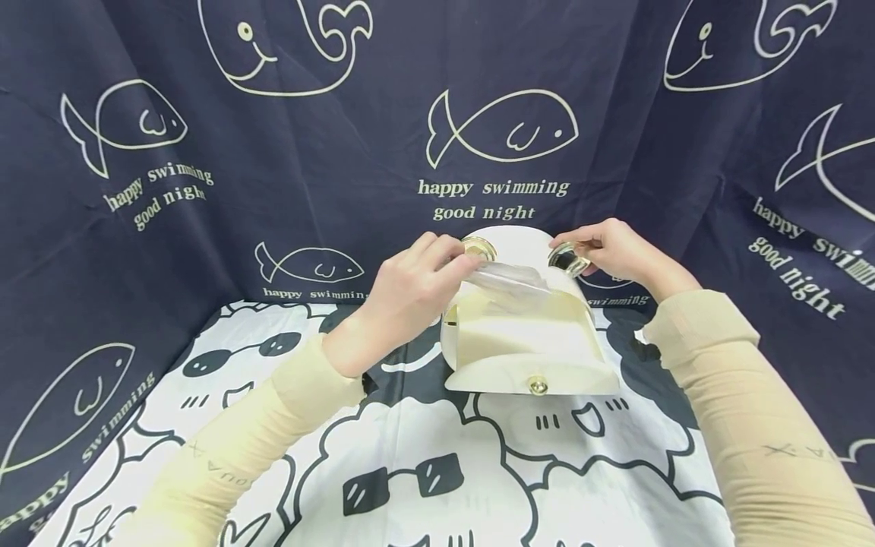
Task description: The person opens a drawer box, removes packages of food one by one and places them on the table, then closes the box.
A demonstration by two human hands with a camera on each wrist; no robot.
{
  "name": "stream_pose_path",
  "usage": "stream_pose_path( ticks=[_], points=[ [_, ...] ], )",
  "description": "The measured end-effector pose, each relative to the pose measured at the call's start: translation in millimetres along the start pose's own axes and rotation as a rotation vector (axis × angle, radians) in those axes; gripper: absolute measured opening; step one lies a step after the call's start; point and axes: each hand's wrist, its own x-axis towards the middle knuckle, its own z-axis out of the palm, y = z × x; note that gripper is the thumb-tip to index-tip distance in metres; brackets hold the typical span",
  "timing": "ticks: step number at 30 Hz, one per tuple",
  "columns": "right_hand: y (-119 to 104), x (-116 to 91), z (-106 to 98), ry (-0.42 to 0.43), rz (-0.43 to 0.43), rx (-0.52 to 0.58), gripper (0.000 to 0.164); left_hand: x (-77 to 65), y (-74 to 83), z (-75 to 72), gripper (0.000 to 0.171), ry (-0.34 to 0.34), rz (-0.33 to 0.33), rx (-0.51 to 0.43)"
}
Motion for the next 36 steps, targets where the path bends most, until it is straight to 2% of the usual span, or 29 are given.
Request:
stream_pose_path(
  ticks=[8,13,20,28,36],
  points=[
    [-1,0,0,0.009,-0.002,0.007,0.033,-17.0,-17.9,-0.4,0.027,0.043,-0.070,0.005],
    [0,1,0,0.008,0.000,-0.002,0.032,-31.1,-28.3,4.6,0.018,0.066,-0.110,0.015],
    [-1,1,0,0.011,-0.002,-0.011,0.032,-52.9,-40.7,10.6,0.019,0.073,-0.148,0.020],
    [-3,-1,-1,-0.001,0.026,-0.044,0.033,-78.4,-52.6,14.4,0.011,0.027,-0.204,0.039],
    [-3,0,0,0.009,0.015,-0.054,0.033,-103.6,-58.9,24.1,0.012,-0.010,-0.245,0.045]
  ],
)
